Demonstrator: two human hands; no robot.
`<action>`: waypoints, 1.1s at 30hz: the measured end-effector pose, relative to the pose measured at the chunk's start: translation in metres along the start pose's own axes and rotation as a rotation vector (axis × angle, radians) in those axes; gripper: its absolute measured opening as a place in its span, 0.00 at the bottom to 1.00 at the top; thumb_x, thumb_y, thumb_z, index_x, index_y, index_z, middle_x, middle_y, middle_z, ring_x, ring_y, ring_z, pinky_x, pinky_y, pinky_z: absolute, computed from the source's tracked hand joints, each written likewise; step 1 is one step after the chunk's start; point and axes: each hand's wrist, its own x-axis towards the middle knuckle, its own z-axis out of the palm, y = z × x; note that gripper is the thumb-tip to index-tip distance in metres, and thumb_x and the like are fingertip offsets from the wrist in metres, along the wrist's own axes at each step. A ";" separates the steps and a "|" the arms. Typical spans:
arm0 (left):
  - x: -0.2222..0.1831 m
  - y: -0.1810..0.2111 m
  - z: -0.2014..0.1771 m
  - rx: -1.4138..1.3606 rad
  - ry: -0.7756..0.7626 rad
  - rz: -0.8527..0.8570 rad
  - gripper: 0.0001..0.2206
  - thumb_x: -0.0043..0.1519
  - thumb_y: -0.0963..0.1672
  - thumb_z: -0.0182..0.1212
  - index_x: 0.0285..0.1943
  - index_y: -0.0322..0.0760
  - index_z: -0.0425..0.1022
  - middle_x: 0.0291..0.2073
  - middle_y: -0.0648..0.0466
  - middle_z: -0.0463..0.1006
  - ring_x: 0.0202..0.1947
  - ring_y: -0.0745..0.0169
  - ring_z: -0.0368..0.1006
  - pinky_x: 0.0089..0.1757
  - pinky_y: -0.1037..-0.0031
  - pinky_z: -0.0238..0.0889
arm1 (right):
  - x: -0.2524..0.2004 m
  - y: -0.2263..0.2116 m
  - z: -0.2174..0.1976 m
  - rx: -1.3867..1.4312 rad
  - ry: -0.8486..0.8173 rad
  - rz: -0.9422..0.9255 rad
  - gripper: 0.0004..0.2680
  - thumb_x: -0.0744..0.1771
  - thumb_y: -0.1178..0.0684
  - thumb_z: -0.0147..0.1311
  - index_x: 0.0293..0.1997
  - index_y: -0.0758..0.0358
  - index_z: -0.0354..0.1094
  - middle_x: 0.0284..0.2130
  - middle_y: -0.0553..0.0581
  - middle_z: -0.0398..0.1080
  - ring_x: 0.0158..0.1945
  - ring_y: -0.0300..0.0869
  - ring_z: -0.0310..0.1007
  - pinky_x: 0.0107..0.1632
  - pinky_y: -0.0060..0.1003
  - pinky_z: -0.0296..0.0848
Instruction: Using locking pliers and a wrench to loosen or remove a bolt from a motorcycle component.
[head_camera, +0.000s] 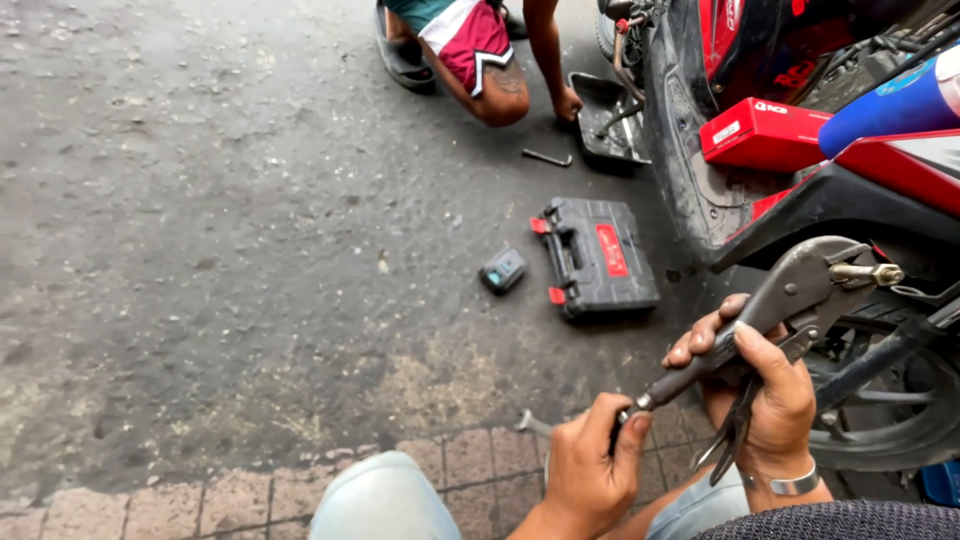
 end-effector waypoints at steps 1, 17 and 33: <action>-0.001 0.002 -0.002 0.003 0.001 -0.001 0.10 0.65 0.48 0.46 0.40 0.40 0.67 0.21 0.51 0.72 0.20 0.49 0.70 0.24 0.63 0.57 | -0.001 0.000 0.003 0.002 -0.002 0.002 0.08 0.65 0.54 0.47 0.46 0.63 0.62 0.27 0.60 0.65 0.32 0.53 0.69 0.42 0.47 0.69; 0.005 0.032 -0.013 -0.027 -0.197 -0.475 0.14 0.62 0.55 0.42 0.36 0.51 0.66 0.22 0.66 0.73 0.26 0.66 0.72 0.24 0.67 0.54 | -0.005 -0.005 0.013 0.001 0.004 -0.072 0.06 0.66 0.52 0.47 0.44 0.61 0.62 0.25 0.58 0.64 0.29 0.48 0.67 0.38 0.42 0.69; 0.011 0.032 0.000 -0.402 -0.129 -0.954 0.23 0.63 0.56 0.43 0.17 0.47 0.65 0.13 0.65 0.69 0.18 0.76 0.65 0.29 0.84 0.57 | -0.004 0.003 0.006 0.126 -0.099 -0.129 0.07 0.66 0.54 0.48 0.47 0.64 0.62 0.26 0.62 0.64 0.30 0.51 0.66 0.38 0.44 0.68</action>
